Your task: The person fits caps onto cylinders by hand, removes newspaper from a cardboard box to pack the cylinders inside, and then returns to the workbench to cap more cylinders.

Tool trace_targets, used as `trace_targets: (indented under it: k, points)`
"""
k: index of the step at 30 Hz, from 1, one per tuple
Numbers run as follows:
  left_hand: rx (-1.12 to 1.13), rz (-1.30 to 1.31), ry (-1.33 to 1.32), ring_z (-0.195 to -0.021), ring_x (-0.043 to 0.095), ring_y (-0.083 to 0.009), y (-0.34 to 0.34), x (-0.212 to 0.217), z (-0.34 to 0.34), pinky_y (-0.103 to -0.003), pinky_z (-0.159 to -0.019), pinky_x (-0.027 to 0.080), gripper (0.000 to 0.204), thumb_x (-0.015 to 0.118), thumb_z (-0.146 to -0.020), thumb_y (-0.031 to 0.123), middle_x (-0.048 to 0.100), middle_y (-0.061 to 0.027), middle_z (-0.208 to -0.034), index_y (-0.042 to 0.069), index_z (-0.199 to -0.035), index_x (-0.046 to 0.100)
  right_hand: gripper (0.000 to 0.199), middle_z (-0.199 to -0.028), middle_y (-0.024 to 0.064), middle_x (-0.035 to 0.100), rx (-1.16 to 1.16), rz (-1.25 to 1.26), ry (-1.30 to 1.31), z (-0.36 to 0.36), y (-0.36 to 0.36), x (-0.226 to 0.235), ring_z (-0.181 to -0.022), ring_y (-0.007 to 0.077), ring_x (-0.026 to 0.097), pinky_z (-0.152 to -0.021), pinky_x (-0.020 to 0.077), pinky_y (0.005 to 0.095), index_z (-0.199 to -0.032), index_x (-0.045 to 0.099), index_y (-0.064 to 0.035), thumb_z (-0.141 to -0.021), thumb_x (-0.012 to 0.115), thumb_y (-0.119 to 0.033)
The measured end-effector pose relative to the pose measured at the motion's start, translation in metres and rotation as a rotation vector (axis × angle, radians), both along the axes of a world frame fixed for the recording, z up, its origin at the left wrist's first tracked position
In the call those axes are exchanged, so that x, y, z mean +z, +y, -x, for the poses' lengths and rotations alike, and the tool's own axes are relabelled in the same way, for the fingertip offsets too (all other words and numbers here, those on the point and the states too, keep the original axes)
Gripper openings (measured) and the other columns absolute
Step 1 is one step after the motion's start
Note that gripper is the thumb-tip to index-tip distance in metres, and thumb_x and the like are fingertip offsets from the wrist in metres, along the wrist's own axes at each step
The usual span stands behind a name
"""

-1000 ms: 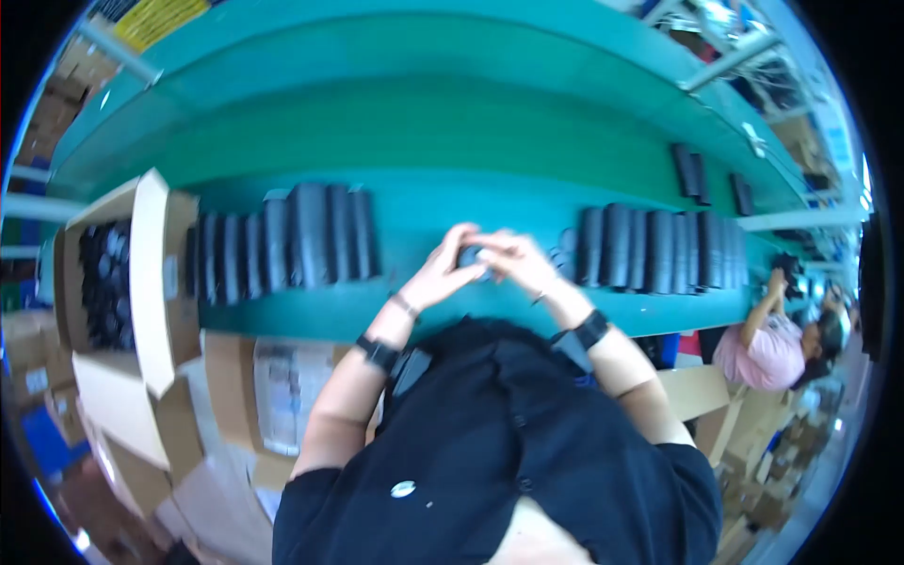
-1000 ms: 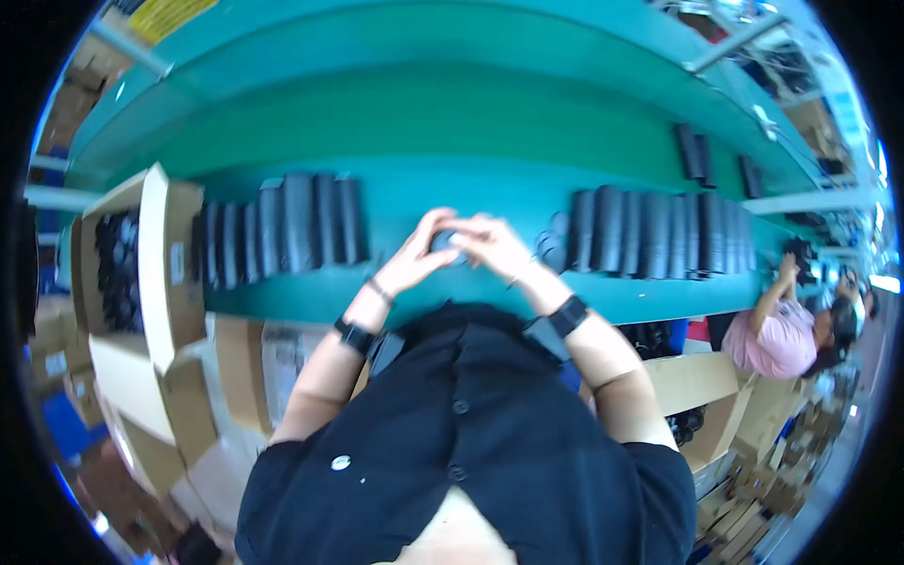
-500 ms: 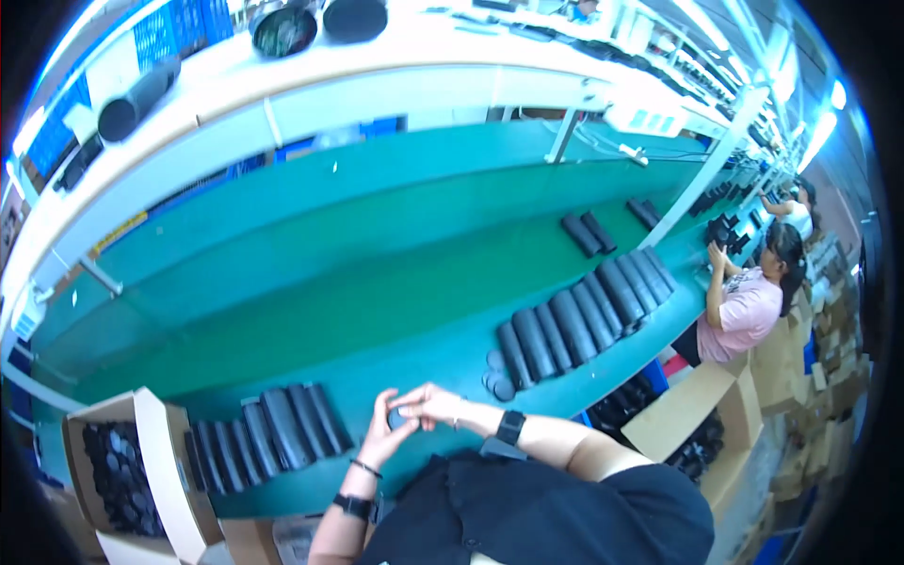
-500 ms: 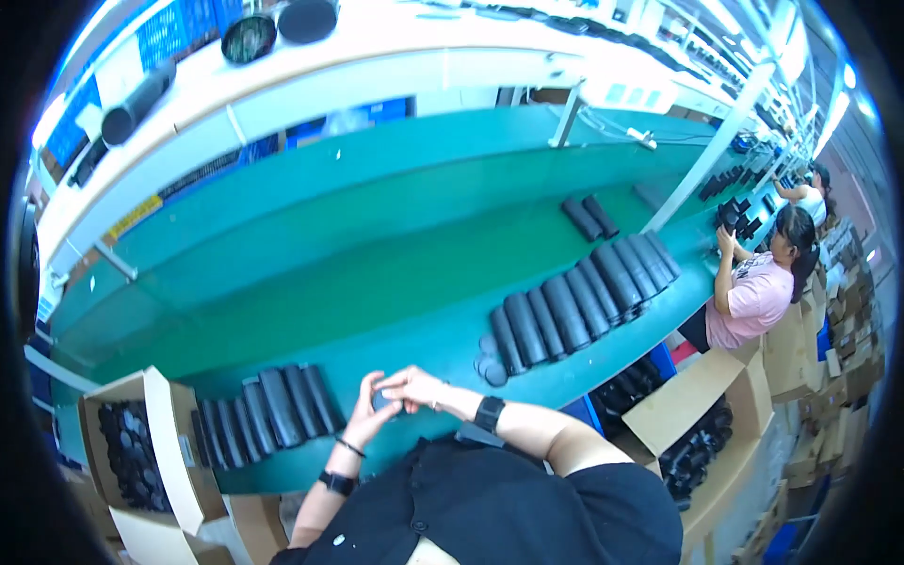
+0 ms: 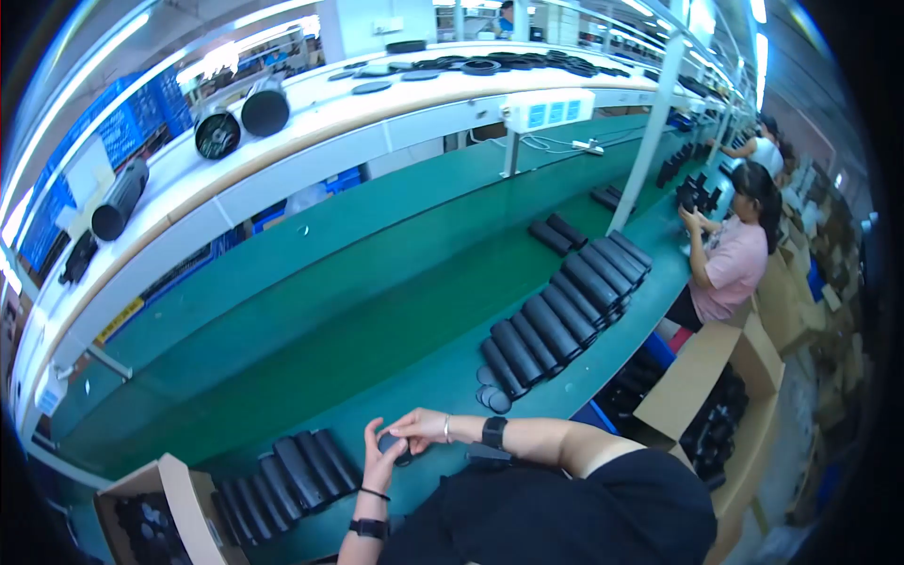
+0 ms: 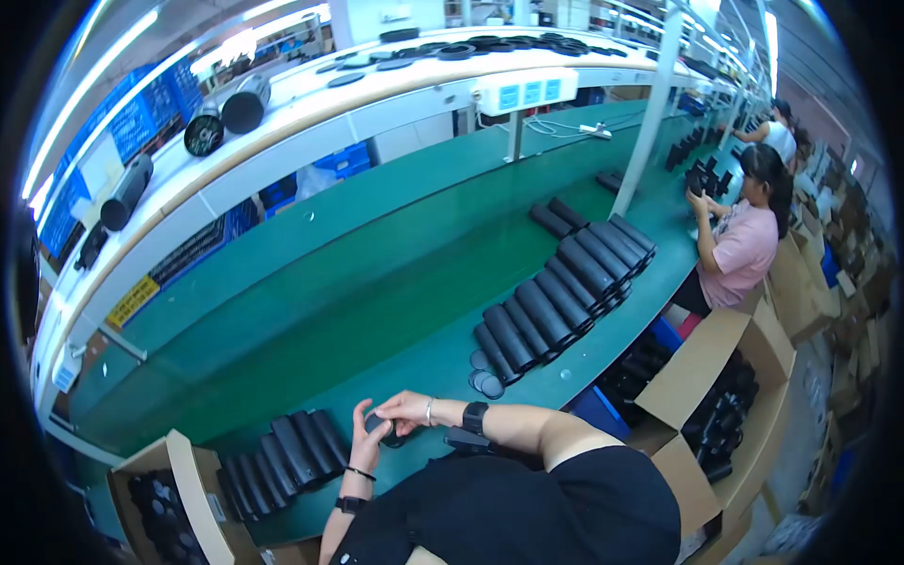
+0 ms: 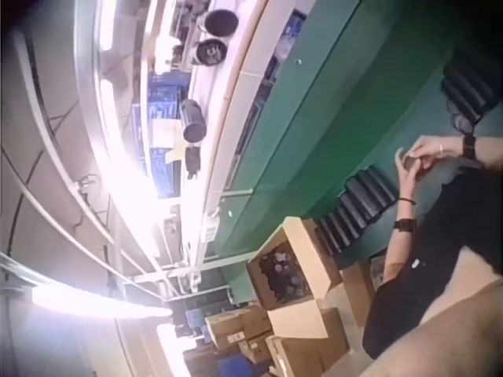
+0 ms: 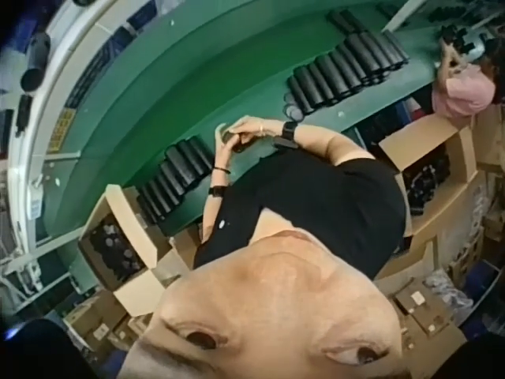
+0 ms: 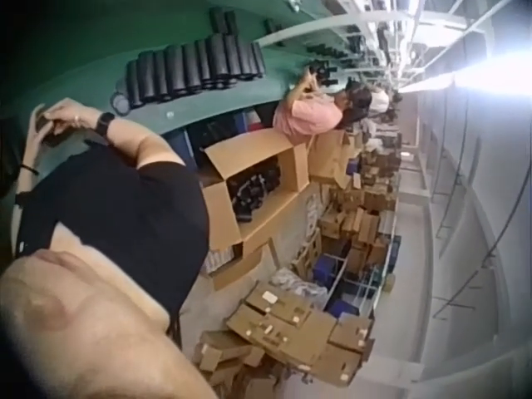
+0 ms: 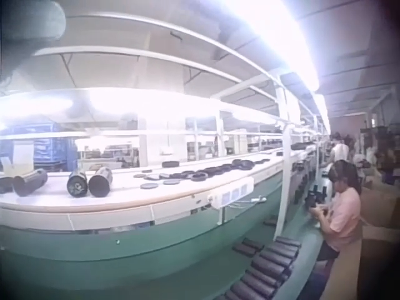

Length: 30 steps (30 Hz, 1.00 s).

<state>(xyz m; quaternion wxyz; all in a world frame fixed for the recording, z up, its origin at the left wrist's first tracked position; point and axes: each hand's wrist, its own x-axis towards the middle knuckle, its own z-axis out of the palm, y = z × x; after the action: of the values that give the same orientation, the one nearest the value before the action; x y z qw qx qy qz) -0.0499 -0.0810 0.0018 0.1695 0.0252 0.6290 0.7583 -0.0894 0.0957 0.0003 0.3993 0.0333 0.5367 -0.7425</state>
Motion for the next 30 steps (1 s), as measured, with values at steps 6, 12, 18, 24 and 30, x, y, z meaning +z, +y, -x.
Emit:
trace_targets:
  k: [6,12,18,24,30]
  points:
    - [0.065,-0.003,0.101,-0.098,0.05,-0.0154,0.002,-0.021,-0.012,-0.028,-0.082,0.044,0.054,0.07,-0.08,0.011,0.051,-0.0077,-0.11,0.008,-0.125,0.041,0.031,-0.071,0.0028,0.066,0.101,-0.232,0.288,-0.002,-0.004,0.007,-0.047,0.0077,0.058,-0.044,0.0484,0.0198,-0.117,0.066,-0.0116,-0.095,0.056,-0.031]
    - [0.312,-0.756,-0.179,-0.102,0.054,-0.0263,-0.004,0.02,-0.012,-0.041,-0.098,0.041,0.029,0.05,-0.095,0.027,0.06,-0.0138,-0.099,0.005,-0.113,0.053,0.087,-0.117,0.0168,0.058,0.249,-0.513,1.071,-0.01,0.02,-0.02,-0.112,0.0293,0.055,-0.096,0.0421,0.0412,-0.137,0.045,-0.0109,-0.062,0.083,-0.034]
    - [0.404,-0.79,-0.289,-0.117,0.044,-0.0237,-0.003,0.027,-0.014,-0.05,-0.099,0.034,0.052,0.045,-0.096,0.051,0.047,-0.011,-0.129,0.018,-0.136,0.043,0.071,-0.108,0.0169,0.062,0.101,-0.433,1.042,0.013,0.042,0.0,-0.103,0.0329,0.059,-0.088,0.0474,0.0399,-0.121,0.052,-0.0059,-0.057,0.077,-0.021]
    - [0.458,-0.47,-0.395,-0.099,0.053,-0.0186,-0.009,-0.016,-0.066,-0.037,-0.085,0.044,0.031,0.053,-0.095,0.034,0.058,-0.006,-0.107,0.012,-0.117,0.054,0.07,-0.099,0.0215,0.061,-0.507,-0.777,0.619,0.158,0.139,0.015,-0.09,0.0316,0.061,-0.078,0.0498,0.0406,-0.112,0.049,0.0047,-0.067,0.077,-0.042]
    - [0.77,-0.324,-0.614,-0.088,0.056,-0.0162,-0.009,-0.023,-0.128,-0.031,-0.076,0.046,0.02,0.057,-0.092,0.022,0.06,-0.0033,-0.094,0.01,-0.107,0.057,0.063,-0.126,0.016,0.054,-0.65,-1.388,-0.051,0.243,0.235,0.013,-0.118,0.031,0.055,-0.096,0.0495,0.0424,-0.129,0.044,-0.0089,-0.077,0.073,-0.028]
